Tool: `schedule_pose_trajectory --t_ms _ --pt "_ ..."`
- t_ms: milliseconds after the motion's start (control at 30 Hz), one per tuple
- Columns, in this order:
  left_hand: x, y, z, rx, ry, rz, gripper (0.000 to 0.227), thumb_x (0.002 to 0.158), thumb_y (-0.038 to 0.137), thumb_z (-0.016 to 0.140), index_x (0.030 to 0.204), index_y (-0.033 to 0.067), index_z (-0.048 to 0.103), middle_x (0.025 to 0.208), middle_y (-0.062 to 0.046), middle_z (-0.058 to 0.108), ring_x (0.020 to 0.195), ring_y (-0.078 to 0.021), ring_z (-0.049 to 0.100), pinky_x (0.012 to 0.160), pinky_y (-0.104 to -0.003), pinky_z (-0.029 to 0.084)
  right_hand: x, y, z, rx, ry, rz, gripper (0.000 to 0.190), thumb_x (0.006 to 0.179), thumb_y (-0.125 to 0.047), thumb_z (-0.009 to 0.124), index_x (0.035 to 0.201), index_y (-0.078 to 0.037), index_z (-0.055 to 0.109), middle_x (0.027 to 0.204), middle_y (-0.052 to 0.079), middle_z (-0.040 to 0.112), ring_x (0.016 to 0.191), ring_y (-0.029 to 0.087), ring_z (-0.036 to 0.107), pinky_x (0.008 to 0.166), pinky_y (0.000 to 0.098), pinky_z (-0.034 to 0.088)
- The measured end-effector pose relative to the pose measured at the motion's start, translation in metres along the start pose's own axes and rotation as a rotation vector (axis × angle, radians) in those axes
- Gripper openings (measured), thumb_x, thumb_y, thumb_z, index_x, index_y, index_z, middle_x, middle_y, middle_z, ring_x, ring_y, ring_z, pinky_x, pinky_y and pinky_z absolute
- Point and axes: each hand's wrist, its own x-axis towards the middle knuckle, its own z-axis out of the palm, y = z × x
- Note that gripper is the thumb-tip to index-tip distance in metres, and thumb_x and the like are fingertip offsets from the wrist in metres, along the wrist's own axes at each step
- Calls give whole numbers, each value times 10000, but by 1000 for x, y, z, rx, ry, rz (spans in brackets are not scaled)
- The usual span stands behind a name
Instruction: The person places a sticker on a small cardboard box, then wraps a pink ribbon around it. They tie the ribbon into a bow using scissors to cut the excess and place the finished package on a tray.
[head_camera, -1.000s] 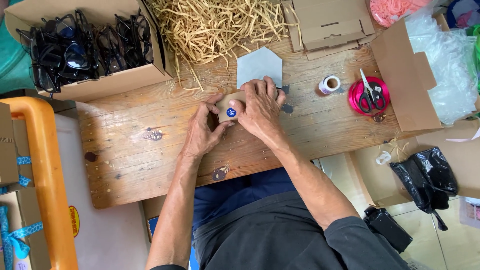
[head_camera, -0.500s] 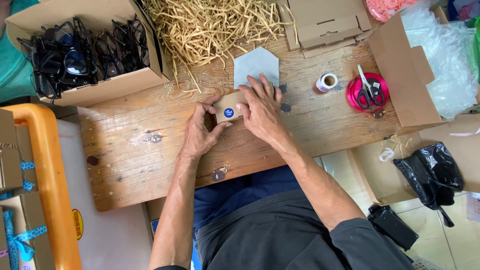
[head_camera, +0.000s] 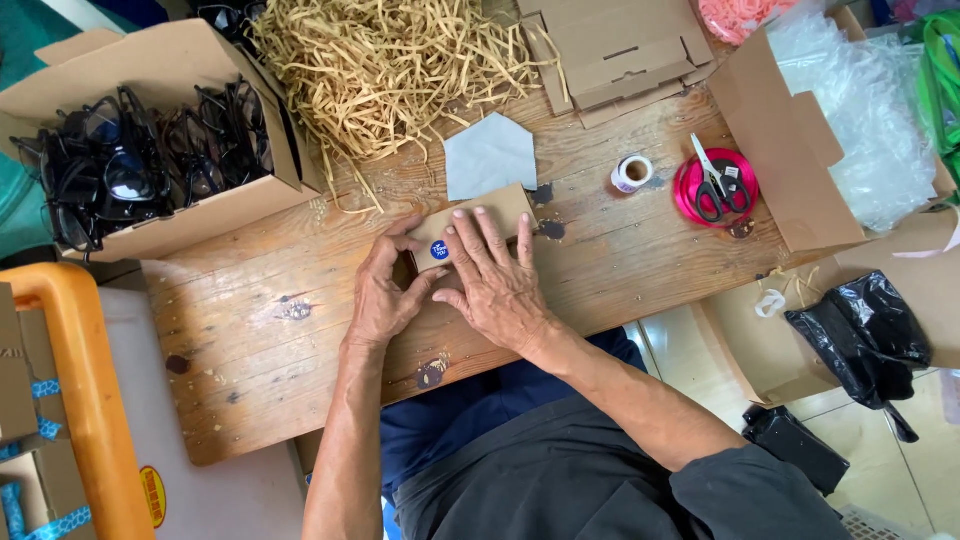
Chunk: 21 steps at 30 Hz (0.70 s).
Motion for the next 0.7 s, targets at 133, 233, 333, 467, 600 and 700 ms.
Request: schedule_pose_trajectory --t_ms 133,233,333,467,600,700 --pt "1 0 1 18 4 25 354 808 152 861 1044 97 603 1378 -138 650 1306 -385 595 1073 -500 489 -7 31 5 31 29 147 706 1024 -561 471 1536 -78 426 1685 201 185 1538 425 163 1204 687 45" --pt "2 1 3 25 8 34 357 790 153 876 1031 101 618 1362 -134 650 1292 -377 608 1068 -491 497 -11 52 13 110 153 153 487 1044 -319 566 1509 -182 519 1654 251 177 1472 497 316 1178 606 336" --pt "0 -1 5 31 23 40 412 748 197 908 1014 94 611 1339 -142 657 1244 -394 637 1028 -509 519 -12 53 9 84 268 153 411 992 -257 663 1384 -138 635 1554 249 374 1332 424 537 1026 425 554" --pt "-5 -10 9 113 66 43 464 718 223 940 1005 107 594 1313 -133 657 1197 -371 663 989 -479 542 -8 68 10 308 312 162 473 885 -379 775 1277 -127 693 1440 181 502 1256 368 608 1018 411 555" --pt "-4 -12 9 94 88 35 460 698 211 944 985 104 600 1270 -137 679 1167 -372 682 963 -470 553 11 99 -10 441 205 128 857 913 -767 441 1559 -204 447 1518 68 501 1388 293 484 1020 415 370" --pt "-4 -13 10 89 85 -3 470 692 204 945 986 108 591 1277 -141 678 1187 -380 672 1003 -494 529 27 122 14 402 -21 49 786 979 -760 172 1509 -269 483 1536 28 513 1461 272 381 1130 557 169"
